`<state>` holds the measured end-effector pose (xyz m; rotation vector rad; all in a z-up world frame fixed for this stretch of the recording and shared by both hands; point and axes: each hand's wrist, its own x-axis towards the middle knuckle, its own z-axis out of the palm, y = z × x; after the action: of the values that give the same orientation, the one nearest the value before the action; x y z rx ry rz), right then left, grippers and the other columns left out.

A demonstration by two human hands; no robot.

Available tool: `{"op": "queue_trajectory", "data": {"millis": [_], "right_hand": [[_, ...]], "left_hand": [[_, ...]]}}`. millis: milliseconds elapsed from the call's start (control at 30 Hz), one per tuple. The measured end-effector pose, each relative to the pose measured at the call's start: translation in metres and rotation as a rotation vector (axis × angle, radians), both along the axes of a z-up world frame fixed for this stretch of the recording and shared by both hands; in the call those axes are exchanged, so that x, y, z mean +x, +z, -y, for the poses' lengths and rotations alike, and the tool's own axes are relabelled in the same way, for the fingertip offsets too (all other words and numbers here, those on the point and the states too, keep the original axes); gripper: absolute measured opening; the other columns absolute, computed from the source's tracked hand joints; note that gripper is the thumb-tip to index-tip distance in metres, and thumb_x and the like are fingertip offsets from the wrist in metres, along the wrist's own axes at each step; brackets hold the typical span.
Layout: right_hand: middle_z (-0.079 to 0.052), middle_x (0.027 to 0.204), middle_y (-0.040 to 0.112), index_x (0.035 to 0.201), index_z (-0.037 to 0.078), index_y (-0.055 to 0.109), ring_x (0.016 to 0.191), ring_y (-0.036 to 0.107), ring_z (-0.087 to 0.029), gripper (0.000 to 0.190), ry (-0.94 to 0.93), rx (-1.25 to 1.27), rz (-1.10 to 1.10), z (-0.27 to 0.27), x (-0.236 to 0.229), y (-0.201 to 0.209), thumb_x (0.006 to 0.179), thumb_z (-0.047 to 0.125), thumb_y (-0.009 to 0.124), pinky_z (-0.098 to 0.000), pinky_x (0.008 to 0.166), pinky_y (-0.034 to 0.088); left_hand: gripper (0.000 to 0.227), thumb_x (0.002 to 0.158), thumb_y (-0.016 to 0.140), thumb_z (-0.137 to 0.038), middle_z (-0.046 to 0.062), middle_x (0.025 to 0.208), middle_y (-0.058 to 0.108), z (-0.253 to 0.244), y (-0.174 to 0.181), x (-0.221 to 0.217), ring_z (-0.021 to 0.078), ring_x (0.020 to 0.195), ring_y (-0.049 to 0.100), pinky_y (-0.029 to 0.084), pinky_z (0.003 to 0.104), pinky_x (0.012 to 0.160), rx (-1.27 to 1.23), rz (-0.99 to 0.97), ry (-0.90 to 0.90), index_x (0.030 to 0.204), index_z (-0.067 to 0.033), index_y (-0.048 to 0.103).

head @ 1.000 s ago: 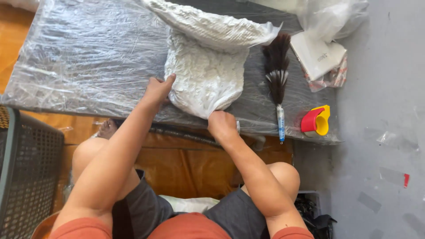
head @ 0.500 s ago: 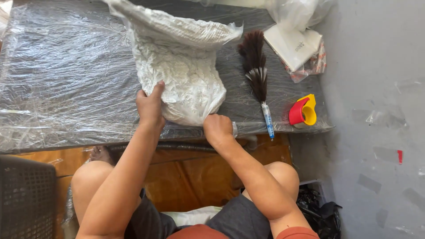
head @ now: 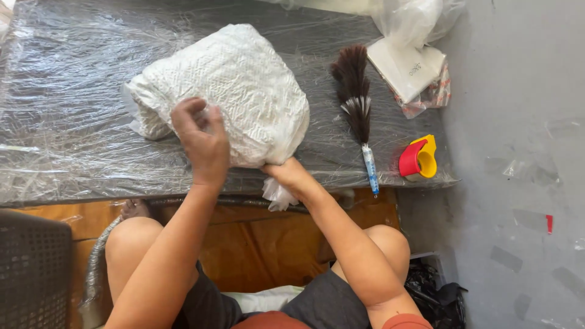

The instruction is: The person puts a pillow into a plastic bag, uses a vacuum cleaner to remove the air for compression, and then seals the bag.

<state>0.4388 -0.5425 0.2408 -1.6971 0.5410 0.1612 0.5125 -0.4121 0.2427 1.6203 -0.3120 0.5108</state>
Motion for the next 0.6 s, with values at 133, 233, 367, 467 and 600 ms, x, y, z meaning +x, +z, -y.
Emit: {"op": "queue_trajectory", "data": {"millis": [133, 233, 367, 467, 600], "right_hand": [[-0.024, 0.133, 0.068, 0.131, -0.002, 0.066, 0.131, 0.061, -0.035, 0.065, -0.026, -0.064, -0.041, -0.004, -0.004, 0.008, 0.07, 0.015, 0.081, -0.0477, 0.107, 0.049], [-0.023, 0.136, 0.067, 0.132, -0.001, 0.067, 0.133, 0.058, -0.033, 0.066, -0.021, -0.07, -0.002, 0.01, 0.001, -0.011, 0.07, 0.017, 0.081, -0.0463, 0.109, 0.047], [-0.021, 0.139, 0.064, 0.138, 0.002, 0.066, 0.135, 0.056, -0.033, 0.07, 0.072, -0.155, -0.058, 0.014, 0.004, -0.023, 0.072, 0.02, 0.081, -0.0468, 0.113, 0.046], [-0.02, 0.14, 0.063, 0.138, 0.005, 0.066, 0.136, 0.055, -0.034, 0.069, 0.206, -0.301, -0.093, 0.02, 0.005, -0.027, 0.074, 0.029, 0.078, -0.049, 0.115, 0.046], [-0.02, 0.134, 0.065, 0.137, 0.004, 0.065, 0.128, 0.059, -0.033, 0.068, 0.157, -0.234, -0.072, 0.017, 0.0, -0.019, 0.076, 0.031, 0.078, -0.0485, 0.107, 0.049]], "left_hand": [[0.035, 0.103, 0.072, -0.026, 0.0, 0.108, 0.045, -0.031, -0.01, -0.002, 0.0149, 0.094, 0.052, 0.042, 0.031, 0.084, 0.021, -0.151, 0.4, 0.119, -0.0156, 0.043], [0.052, 0.105, 0.069, -0.055, 0.003, 0.103, 0.047, -0.058, -0.049, 0.026, 0.0153, 0.094, 0.049, 0.042, 0.031, 0.089, -0.158, -0.382, 0.421, 0.111, -0.013, 0.039], [0.114, 0.085, 0.047, -0.09, 0.028, 0.161, 0.032, -0.048, 0.002, 0.011, 0.0389, 0.151, 0.032, 0.02, 0.056, 0.126, -0.559, -0.761, -0.056, 0.155, -0.0019, 0.032], [0.09, 0.085, 0.064, -0.075, 0.018, 0.142, 0.061, -0.032, 0.016, 0.017, 0.0289, 0.135, 0.058, 0.043, 0.045, 0.118, -0.855, -0.715, -0.179, 0.142, -0.006, 0.055], [0.072, 0.088, 0.082, -0.047, 0.021, 0.128, 0.065, -0.027, -0.017, 0.021, 0.029, 0.121, 0.066, 0.051, 0.048, 0.108, -0.935, -0.632, -0.134, 0.134, 0.0, 0.053]]}}
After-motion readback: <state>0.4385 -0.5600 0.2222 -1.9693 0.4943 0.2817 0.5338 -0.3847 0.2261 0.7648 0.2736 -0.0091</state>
